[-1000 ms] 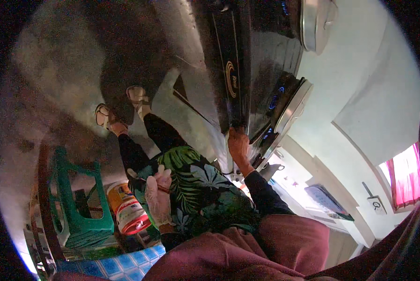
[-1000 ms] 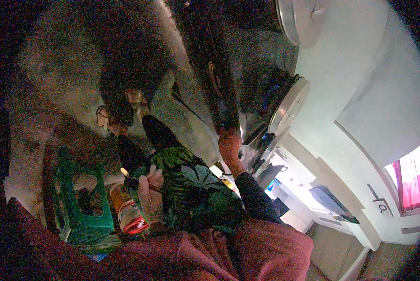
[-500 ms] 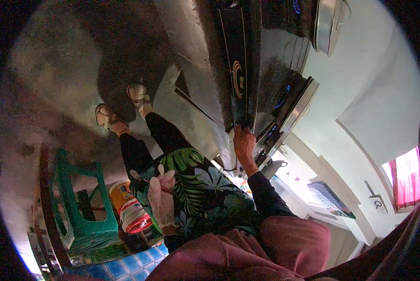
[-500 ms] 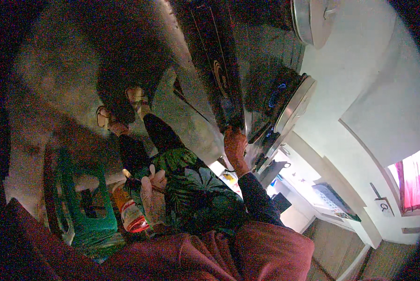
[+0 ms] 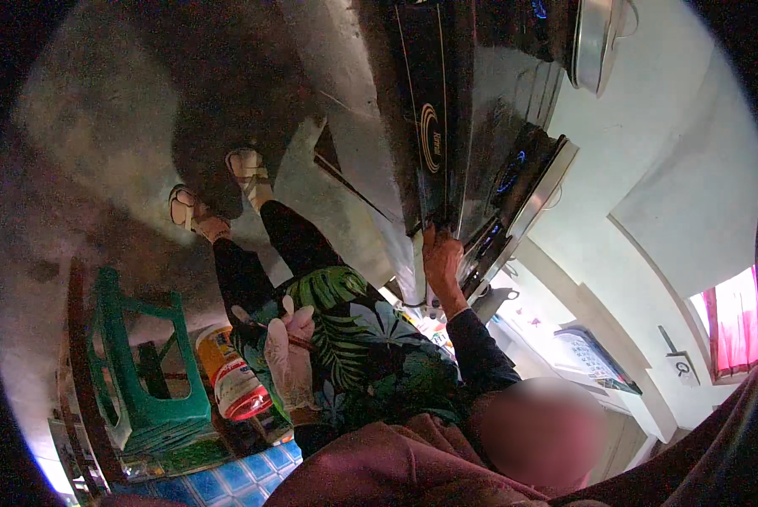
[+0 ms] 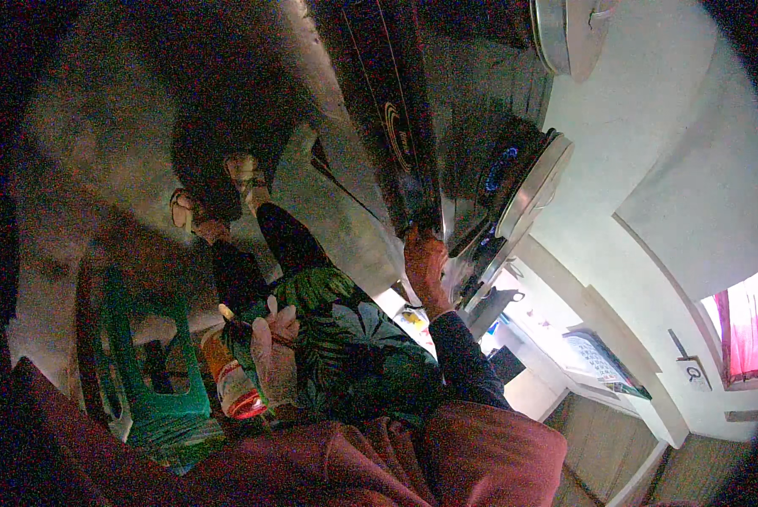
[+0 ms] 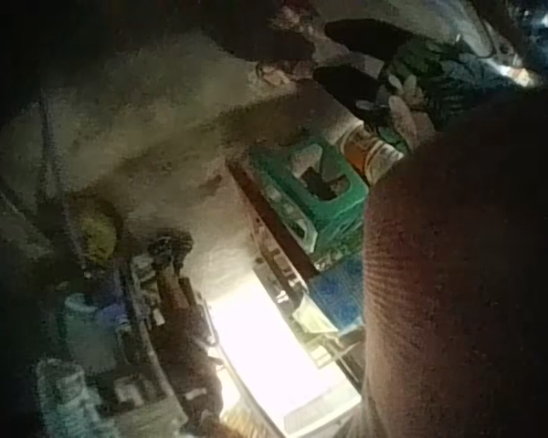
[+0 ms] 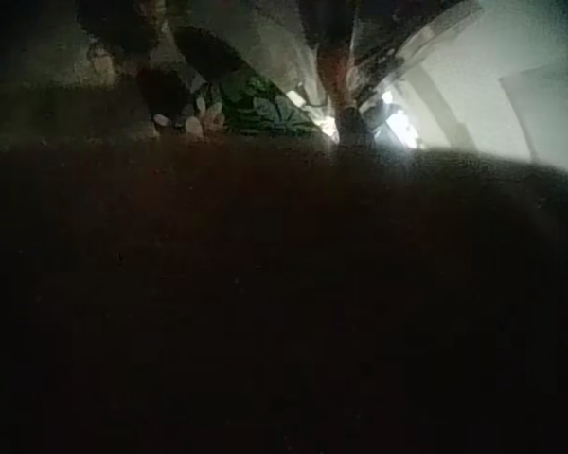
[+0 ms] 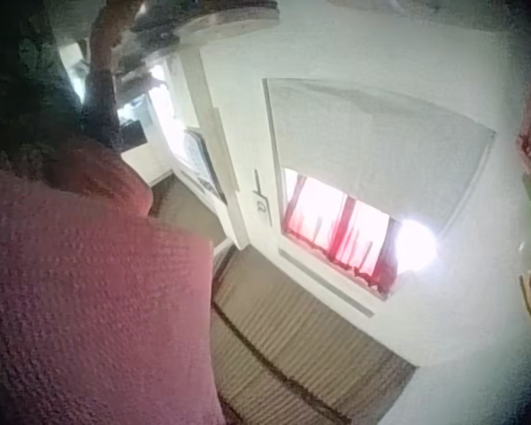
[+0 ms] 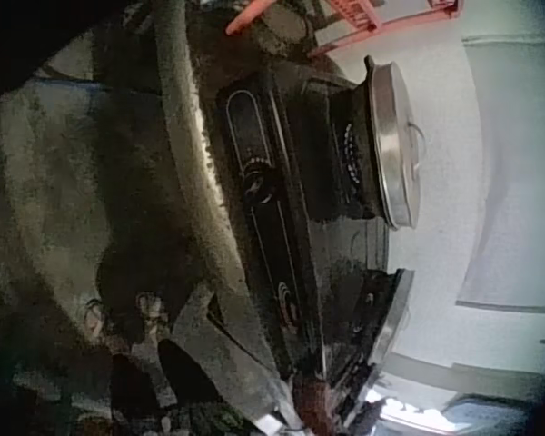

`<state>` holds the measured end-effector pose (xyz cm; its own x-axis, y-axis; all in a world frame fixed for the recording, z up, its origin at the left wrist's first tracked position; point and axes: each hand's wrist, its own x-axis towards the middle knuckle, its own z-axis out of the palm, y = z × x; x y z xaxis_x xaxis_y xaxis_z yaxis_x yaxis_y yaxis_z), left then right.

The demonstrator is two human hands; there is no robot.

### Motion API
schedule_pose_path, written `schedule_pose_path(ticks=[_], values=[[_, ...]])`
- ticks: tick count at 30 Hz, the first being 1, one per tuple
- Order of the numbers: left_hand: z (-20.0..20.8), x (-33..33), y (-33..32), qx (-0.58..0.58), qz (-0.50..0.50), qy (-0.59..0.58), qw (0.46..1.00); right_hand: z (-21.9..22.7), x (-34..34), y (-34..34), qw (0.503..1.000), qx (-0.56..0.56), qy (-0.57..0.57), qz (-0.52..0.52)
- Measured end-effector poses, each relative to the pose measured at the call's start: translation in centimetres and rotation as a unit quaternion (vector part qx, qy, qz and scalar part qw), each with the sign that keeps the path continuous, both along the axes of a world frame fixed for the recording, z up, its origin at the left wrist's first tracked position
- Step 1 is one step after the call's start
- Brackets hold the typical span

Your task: The person prepares bakpia by hand, shaping dough on a table, placing them into pans on a stovetop, and turning them to cook.

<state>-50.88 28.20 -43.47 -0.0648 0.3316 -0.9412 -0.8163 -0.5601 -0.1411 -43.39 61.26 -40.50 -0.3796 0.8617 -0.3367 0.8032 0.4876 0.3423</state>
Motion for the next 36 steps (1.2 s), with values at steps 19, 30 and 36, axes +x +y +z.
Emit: schedule_pose_path(ticks=[19, 30, 36], values=[[0.2, -0.3, 0.1, 0.006, -0.052, 0.018, 0.998, 0.5, -1.8, -0.5, 1.000, -0.015, -0.004, -0.028], [0.6, -0.4, 0.4, -0.015, -0.059, 0.003, 0.998, 0.2, -1.6, -0.3, 0.999, -0.001, -0.002, -0.034], [0.4, -0.3, 0.0, -0.011, -0.082, 0.014, 0.997, 0.3, -1.3, -0.2, 0.999, -0.004, -0.004, -0.038]])
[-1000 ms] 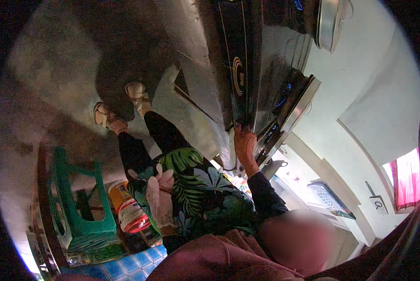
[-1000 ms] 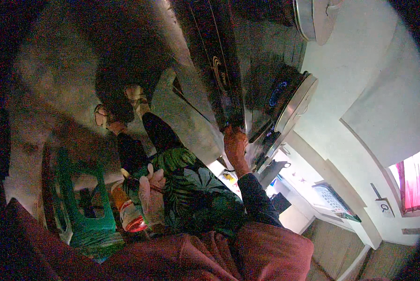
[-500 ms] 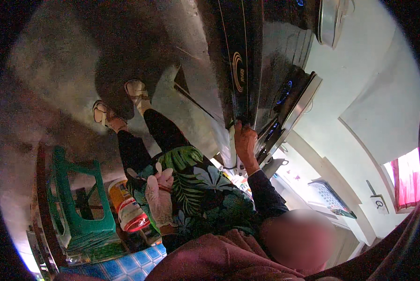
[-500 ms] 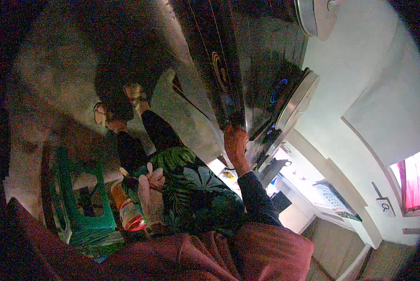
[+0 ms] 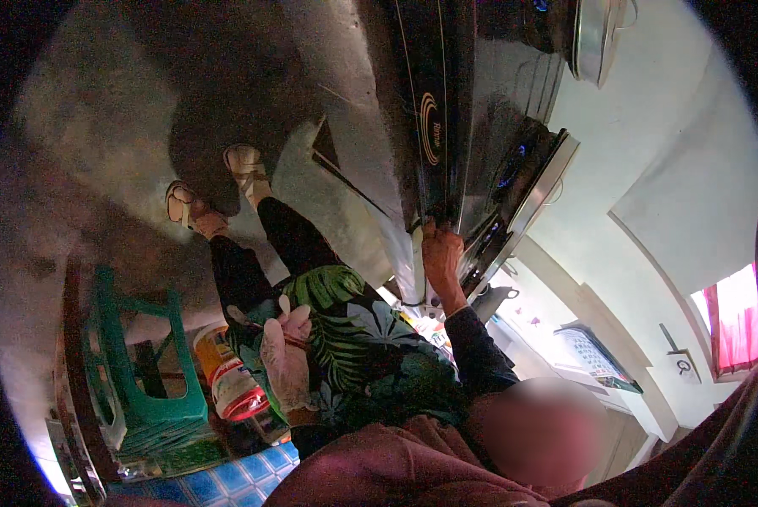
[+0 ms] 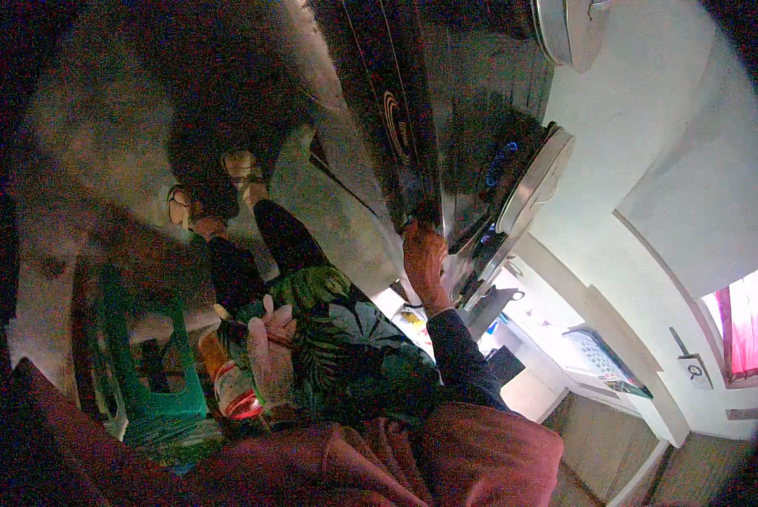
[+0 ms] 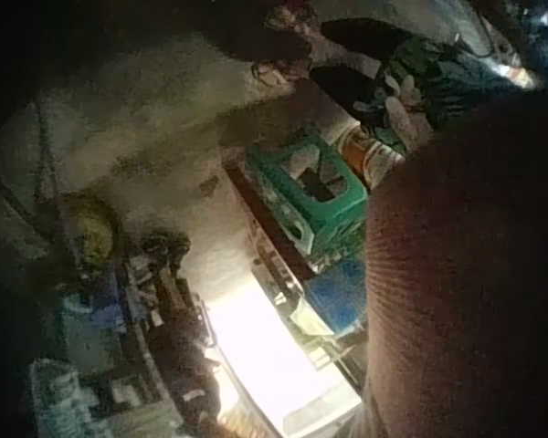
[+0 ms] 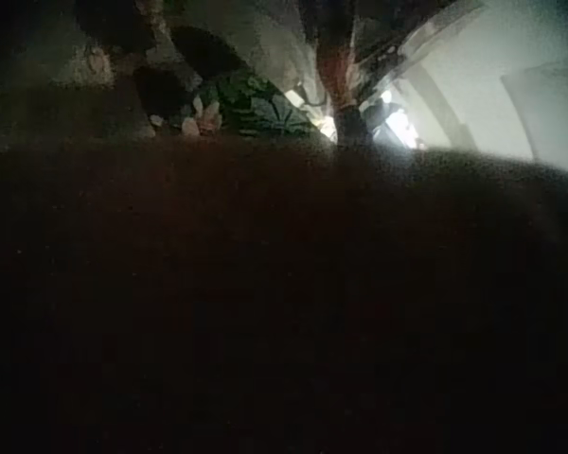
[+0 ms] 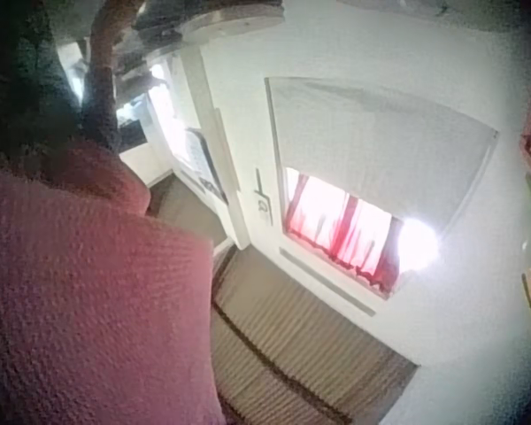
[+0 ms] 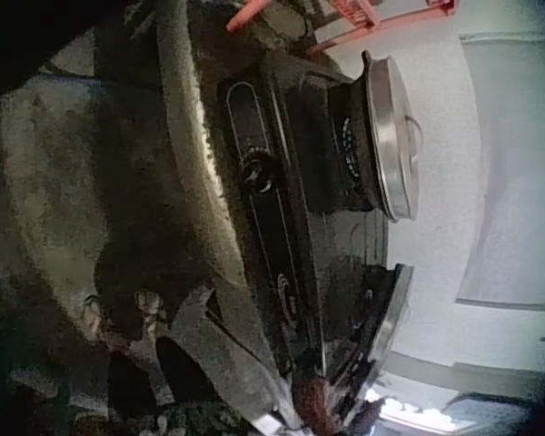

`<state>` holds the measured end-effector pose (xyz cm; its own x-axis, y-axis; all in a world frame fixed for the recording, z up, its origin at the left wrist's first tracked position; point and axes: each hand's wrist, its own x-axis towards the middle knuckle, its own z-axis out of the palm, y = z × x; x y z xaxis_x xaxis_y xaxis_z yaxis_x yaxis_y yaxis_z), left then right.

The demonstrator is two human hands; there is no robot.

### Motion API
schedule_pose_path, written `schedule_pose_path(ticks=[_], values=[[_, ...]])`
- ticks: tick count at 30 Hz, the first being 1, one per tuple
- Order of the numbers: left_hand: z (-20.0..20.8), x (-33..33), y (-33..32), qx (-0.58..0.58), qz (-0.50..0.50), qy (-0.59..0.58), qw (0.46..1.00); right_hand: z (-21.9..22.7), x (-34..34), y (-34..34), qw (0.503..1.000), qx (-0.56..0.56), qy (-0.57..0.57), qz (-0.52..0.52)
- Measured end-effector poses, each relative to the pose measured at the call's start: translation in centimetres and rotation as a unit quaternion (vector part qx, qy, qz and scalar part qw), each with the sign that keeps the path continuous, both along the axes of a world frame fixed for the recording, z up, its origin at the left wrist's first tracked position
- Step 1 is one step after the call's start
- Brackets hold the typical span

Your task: The person prepares bakpia by hand, shaping dough on a table, placing them into pans on a stovetop, and turning them to cook.

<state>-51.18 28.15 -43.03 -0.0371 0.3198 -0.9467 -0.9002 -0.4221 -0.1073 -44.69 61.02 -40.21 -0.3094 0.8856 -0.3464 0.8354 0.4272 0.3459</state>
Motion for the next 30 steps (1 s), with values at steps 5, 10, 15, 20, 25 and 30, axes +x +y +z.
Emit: schedule_pose_path(ticks=[5, 10, 15, 20, 25, 30], values=[[-0.1, 0.3, 0.1, 0.013, 0.074, -0.019, 0.997, 0.2, -0.5, -0.1, 1.000, -0.010, 0.004, 0.021], [0.5, -1.0, 0.8, 0.055, 0.039, -0.025, 0.997, 0.1, 0.0, 0.0, 0.999, -0.011, 0.037, 0.017], [-1.1, 2.0, -0.7, 0.005, 0.050, -0.030, 0.998, -0.3, 0.6, 0.4, 0.999, -0.007, 0.012, 0.045], [-1.5, 3.1, -1.8, 0.013, 0.049, -0.030, 0.998, -0.4, 1.4, -0.1, 0.997, 0.024, -0.015, 0.069], [-0.8, 1.3, -0.5, 0.020, 0.051, 0.006, 0.998, -0.4, 0.7, -0.1, 0.997, 0.016, -0.010, 0.076], [-0.9, 1.3, -0.7, 0.038, 0.058, -0.001, 0.998, 0.0, 0.4, -0.3, 0.998, 0.018, 0.006, 0.062]])
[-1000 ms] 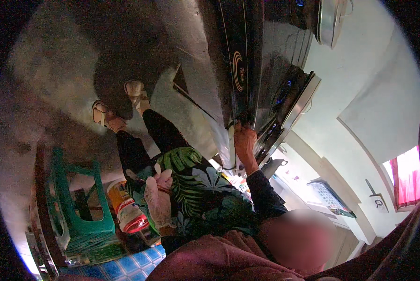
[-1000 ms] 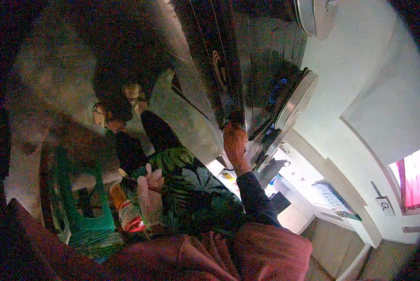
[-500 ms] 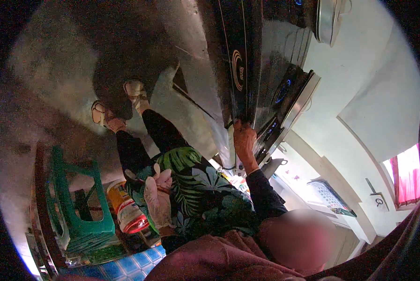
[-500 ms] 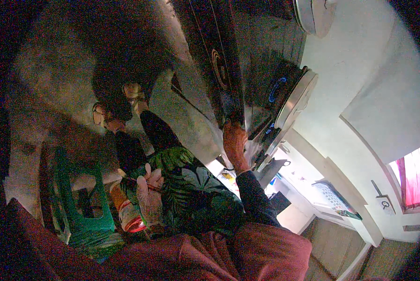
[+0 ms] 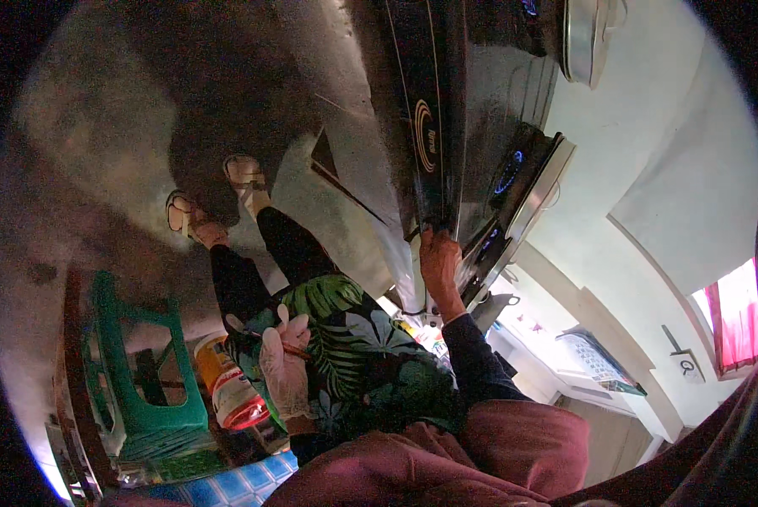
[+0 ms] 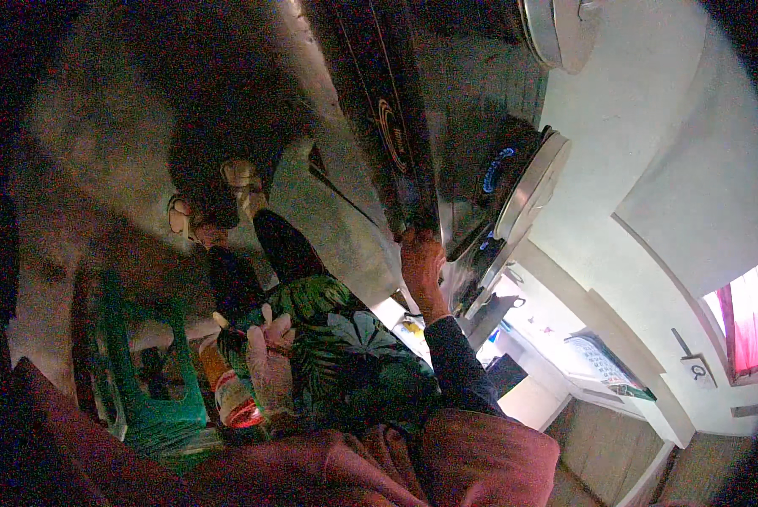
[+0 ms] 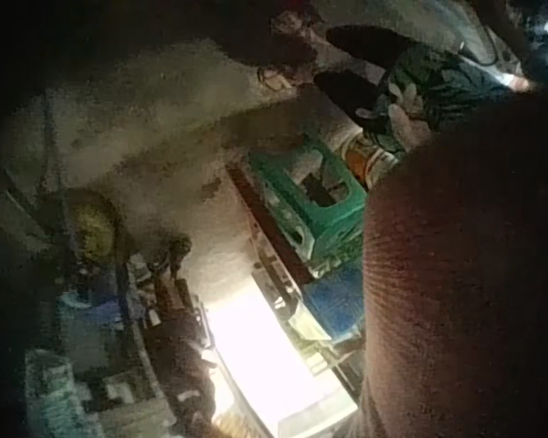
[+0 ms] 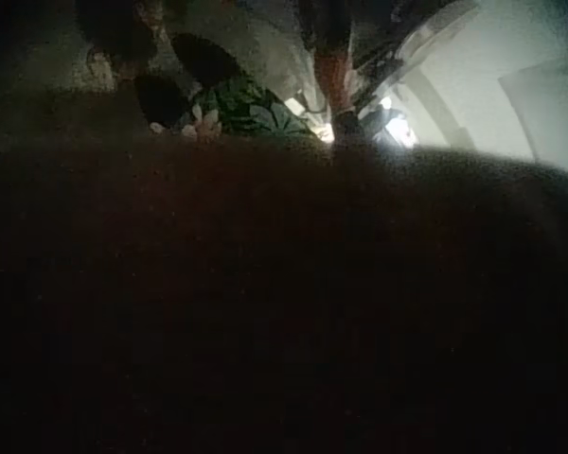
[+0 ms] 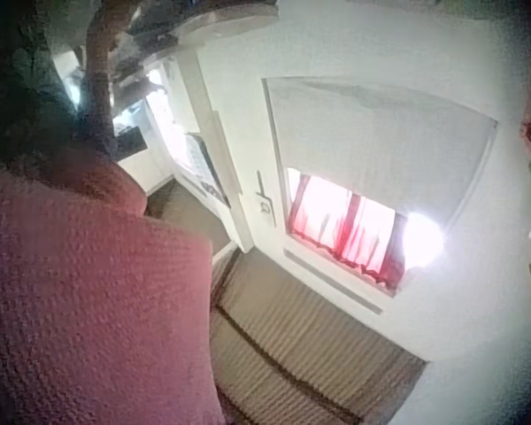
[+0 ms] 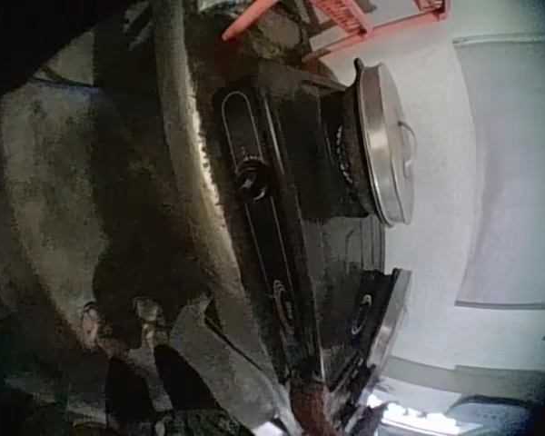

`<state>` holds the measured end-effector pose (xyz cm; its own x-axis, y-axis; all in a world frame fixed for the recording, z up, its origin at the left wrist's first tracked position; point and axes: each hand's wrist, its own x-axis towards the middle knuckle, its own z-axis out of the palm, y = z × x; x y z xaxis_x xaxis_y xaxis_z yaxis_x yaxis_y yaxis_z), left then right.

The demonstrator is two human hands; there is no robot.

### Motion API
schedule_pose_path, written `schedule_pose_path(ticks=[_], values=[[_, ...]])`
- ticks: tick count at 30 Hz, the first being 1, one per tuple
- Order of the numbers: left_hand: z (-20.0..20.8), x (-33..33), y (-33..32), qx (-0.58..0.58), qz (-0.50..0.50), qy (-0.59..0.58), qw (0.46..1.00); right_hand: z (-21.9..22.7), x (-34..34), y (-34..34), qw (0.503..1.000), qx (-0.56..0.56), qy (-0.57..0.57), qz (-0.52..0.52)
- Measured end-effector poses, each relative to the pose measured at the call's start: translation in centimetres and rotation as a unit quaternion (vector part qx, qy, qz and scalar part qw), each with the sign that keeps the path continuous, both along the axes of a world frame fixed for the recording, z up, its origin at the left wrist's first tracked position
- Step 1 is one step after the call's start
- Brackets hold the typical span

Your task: The person prepares bakpia by hand, shaping dough on a table, placing them into pans on a stovetop, and turning them to cook.

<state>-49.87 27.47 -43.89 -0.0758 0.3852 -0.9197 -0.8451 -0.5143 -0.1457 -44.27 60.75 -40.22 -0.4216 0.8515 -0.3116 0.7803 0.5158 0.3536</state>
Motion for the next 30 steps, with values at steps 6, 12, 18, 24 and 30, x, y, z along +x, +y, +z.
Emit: schedule_pose_path(ticks=[6, 12, 18, 24, 30], values=[[-0.1, 0.3, -0.2, -0.006, -0.008, -0.028, 1.000, -0.8, 0.0, 0.4, 0.999, 0.008, 0.032, 0.008], [-0.8, 0.9, -0.8, 0.024, 0.002, 0.004, 1.000, -0.3, 0.2, 0.6, 1.000, -0.005, 0.012, 0.006], [-0.3, -0.1, -0.4, 0.031, -0.027, -0.013, 0.999, -0.9, 1.3, 0.7, 0.999, 0.012, 0.053, 0.002], [-4.1, 5.3, -3.0, 0.161, 0.099, 0.043, 0.981, -0.9, 0.7, 0.6, 0.999, 0.009, 0.029, -0.031], [-1.5, 2.5, -1.9, 0.071, 0.042, 0.000, 0.997, -0.8, 1.5, 0.5, 0.996, -0.009, 0.071, -0.052]])
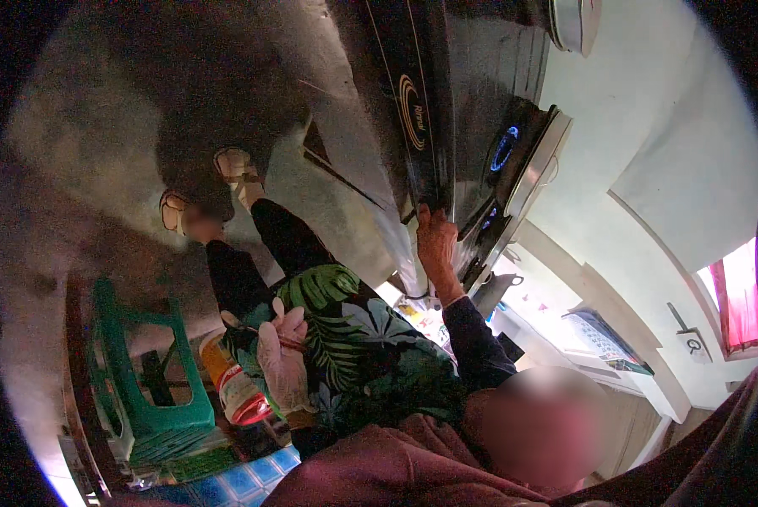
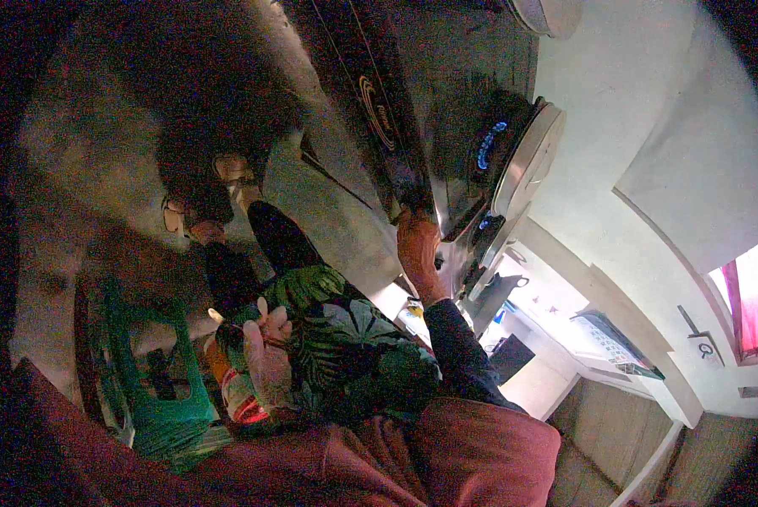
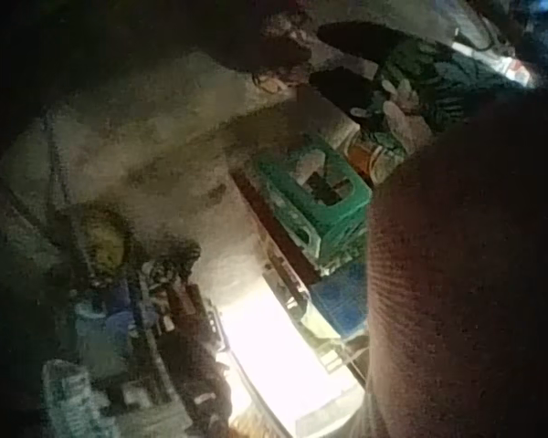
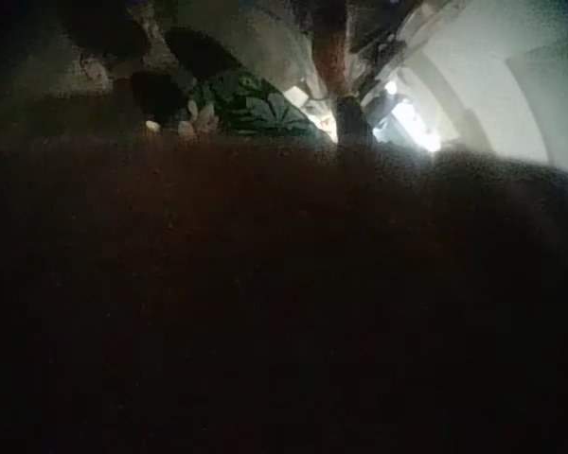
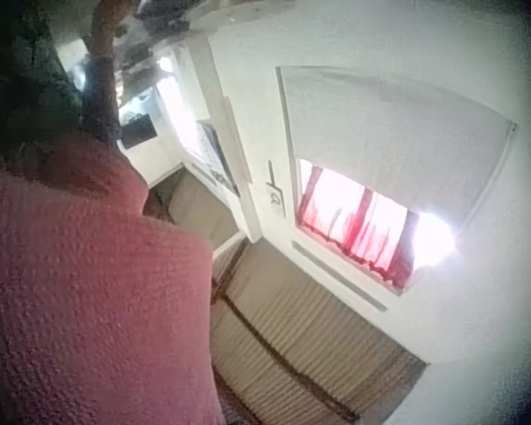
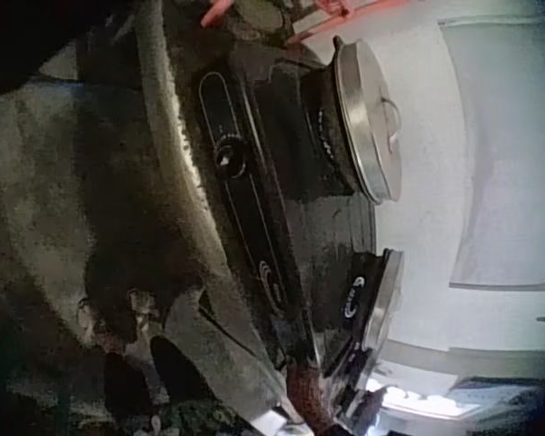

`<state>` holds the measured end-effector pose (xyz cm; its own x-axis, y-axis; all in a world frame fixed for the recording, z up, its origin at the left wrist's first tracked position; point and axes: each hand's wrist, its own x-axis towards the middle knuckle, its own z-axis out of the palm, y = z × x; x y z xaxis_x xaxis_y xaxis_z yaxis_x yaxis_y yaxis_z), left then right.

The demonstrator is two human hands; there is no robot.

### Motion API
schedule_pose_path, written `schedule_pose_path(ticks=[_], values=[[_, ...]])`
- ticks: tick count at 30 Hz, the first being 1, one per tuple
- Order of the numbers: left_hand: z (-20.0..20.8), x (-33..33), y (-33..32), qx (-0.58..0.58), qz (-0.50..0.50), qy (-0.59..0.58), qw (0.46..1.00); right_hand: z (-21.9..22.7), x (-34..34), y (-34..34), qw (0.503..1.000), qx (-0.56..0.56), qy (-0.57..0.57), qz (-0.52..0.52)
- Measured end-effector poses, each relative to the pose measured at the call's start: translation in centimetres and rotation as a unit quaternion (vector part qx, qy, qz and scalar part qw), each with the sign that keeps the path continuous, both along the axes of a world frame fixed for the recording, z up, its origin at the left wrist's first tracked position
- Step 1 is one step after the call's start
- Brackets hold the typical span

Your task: The person prepares bakpia by hand, shaping dough on a table, placing them into pans on a stovetop, and turning them to cook.

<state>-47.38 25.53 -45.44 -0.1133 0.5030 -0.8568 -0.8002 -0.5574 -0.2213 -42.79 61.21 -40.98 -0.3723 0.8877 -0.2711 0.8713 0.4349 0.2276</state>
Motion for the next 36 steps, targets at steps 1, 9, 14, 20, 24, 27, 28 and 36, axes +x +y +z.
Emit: schedule_pose_path(ticks=[1, 9, 14, 20, 24, 27, 28, 36], values=[[1.0, -1.5, 0.8, -0.061, -0.063, 0.005, 0.996, -0.1, 0.4, 0.1, 1.000, -0.001, 0.014, 0.010], [2.9, -3.0, 2.2, -0.085, -0.082, 0.016, 0.993, 1.0, 12.1, -3.1, 0.970, -0.241, 0.026, 0.005], [1.7, 0.1, 2.4, -0.103, -0.034, -0.014, 0.994, 2.2, 22.8, -2.6, 0.774, -0.215, 0.063, -0.593], [2.6, 2.3, 3.6, -0.087, -0.042, 0.032, 0.995, 1.9, 27.3, 1.6, 0.835, -0.104, -0.037, -0.538], [4.7, 2.1, 6.3, -0.117, -0.012, 0.011, 0.993, 2.6, 32.4, 2.4, 0.886, -0.181, 0.114, -0.411], [4.5, 3.4, 6.6, -0.141, -0.007, 0.026, 0.990, 2.2, 30.0, 1.8, 0.915, -0.160, 0.070, -0.365], [4.3, 4.1, 6.5, -0.139, -0.001, 0.024, 0.990, 2.4, 30.7, 2.0, 0.936, -0.156, 0.046, -0.312], [4.2, 9.1, 5.2, -0.131, 0.027, 0.010, 0.991, 3.4, 30.6, 1.4, 0.944, -0.157, 0.100, -0.274]])
